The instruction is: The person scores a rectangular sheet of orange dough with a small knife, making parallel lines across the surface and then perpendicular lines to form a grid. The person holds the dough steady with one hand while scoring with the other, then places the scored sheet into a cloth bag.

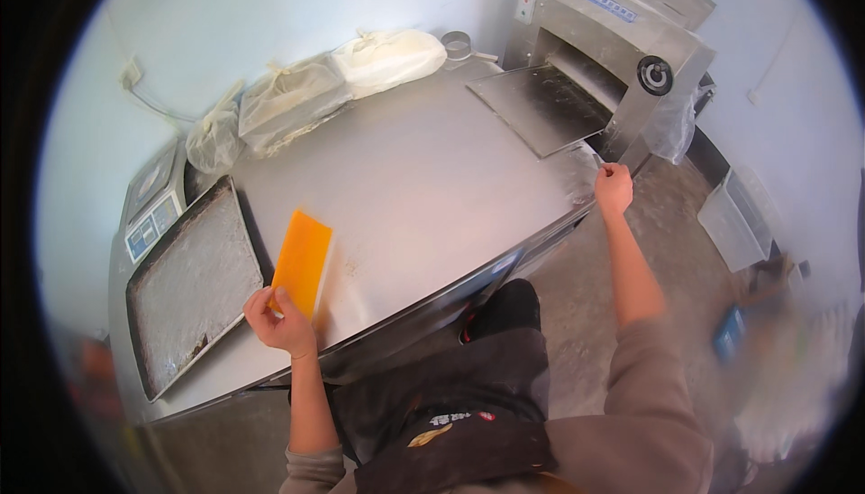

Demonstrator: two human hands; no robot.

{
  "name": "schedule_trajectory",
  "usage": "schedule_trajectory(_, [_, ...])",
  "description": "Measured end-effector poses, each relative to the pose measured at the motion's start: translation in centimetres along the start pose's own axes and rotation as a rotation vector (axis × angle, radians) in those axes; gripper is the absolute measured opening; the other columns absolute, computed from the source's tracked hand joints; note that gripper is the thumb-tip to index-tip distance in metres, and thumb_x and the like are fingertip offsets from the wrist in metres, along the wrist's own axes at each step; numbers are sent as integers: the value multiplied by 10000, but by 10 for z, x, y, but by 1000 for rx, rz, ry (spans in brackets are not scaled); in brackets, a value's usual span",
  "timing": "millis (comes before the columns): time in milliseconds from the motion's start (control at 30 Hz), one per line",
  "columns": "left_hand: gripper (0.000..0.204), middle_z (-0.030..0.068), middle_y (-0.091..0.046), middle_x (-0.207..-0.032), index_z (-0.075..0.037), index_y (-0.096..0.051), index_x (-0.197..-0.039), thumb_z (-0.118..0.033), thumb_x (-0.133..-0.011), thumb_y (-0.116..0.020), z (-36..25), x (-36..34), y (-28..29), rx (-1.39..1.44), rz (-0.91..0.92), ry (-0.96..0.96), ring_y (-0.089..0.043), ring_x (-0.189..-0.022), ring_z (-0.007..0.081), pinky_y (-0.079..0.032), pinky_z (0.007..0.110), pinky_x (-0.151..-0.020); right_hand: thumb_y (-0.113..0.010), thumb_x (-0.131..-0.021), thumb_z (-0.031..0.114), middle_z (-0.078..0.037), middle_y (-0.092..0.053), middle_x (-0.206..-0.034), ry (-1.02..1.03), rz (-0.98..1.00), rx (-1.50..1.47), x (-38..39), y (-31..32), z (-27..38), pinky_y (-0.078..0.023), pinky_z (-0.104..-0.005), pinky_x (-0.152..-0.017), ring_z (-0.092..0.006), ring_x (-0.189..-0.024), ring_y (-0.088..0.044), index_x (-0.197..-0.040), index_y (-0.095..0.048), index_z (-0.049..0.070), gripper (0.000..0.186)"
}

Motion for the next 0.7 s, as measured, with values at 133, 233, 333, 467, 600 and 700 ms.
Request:
schedule_trajectory(133, [202,127,-664,-1215,-3,-700,-1191,95,-1021,-749,0,-1,0,-97,6,-14,-672,-1118,273,-595,380,-965,-726,-994,183,-121,-769,-1183,130,46,82,-45,-16,-11,-616,-513,-935,-393,-1100,-758,-1063,-864,125,165])
schedule_trajectory(233, [200,125,-657,-1213,-6,-695,-1192,100,-1027,-735,1,0,0,-116,6,-7,-668,-1122,273,-592,383,-973,-712,-1001,165,-118,-767,-1182,191,132,130,-60,-37,-9,-619,-515,-960,-388,-1126,-748,-1067,-867,125,173])
schedule_trajectory(333, [207,127,-651,-1224,-9,-695,-1194,106,-1026,-730,3,0,0,-114,14,1,-664,-1127,274,-592,386,-982,-715,-1011,162,-115,-768,-1184,250,167,162,-63,-55,-3,-620,-518,-982,-381,-1157,-742,-1070,-867,122,168])
schedule_trajectory(467, [205,129,-644,-1234,-9,-694,-1192,110,-1027,-726,6,1,2,-155,43,-14,-658,-1139,275,-590,392,-995,-720,-1028,159,-107,-769,-1195,315,169,184,-64,-65,3,-619,-518,-993,-367,-1184,-736,-1082,-861,110,158])
schedule_trajectory(600, [197,128,-643,-1226,-7,-694,-1189,107,-1031,-723,6,0,2,-159,56,-23,-656,-1142,275,-588,393,-1000,-712,-1039,142,-104,-756,-1191,344,188,204,-67,-68,1,-611,-514,-1000,-360,-1200,-716,-1088,-844,93,148])
schedule_trajectory(700, [193,125,-644,-1218,-8,-696,-1189,103,-1034,-723,5,0,3,-147,65,-2,-656,-1139,273,-586,391,-1001,-704,-1047,135,-107,-744,-1182,359,217,202,-63,-68,2,-604,-509,-1008,-364,-1208,-706,-1093,-832,87,144])
Point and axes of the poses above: each hand's wrist, its own x-axis away from the middle knuckle, its own y-axis out of the back of the hand, z = x × y, the point moved 7 cm from there along -x, towards the middle knuckle
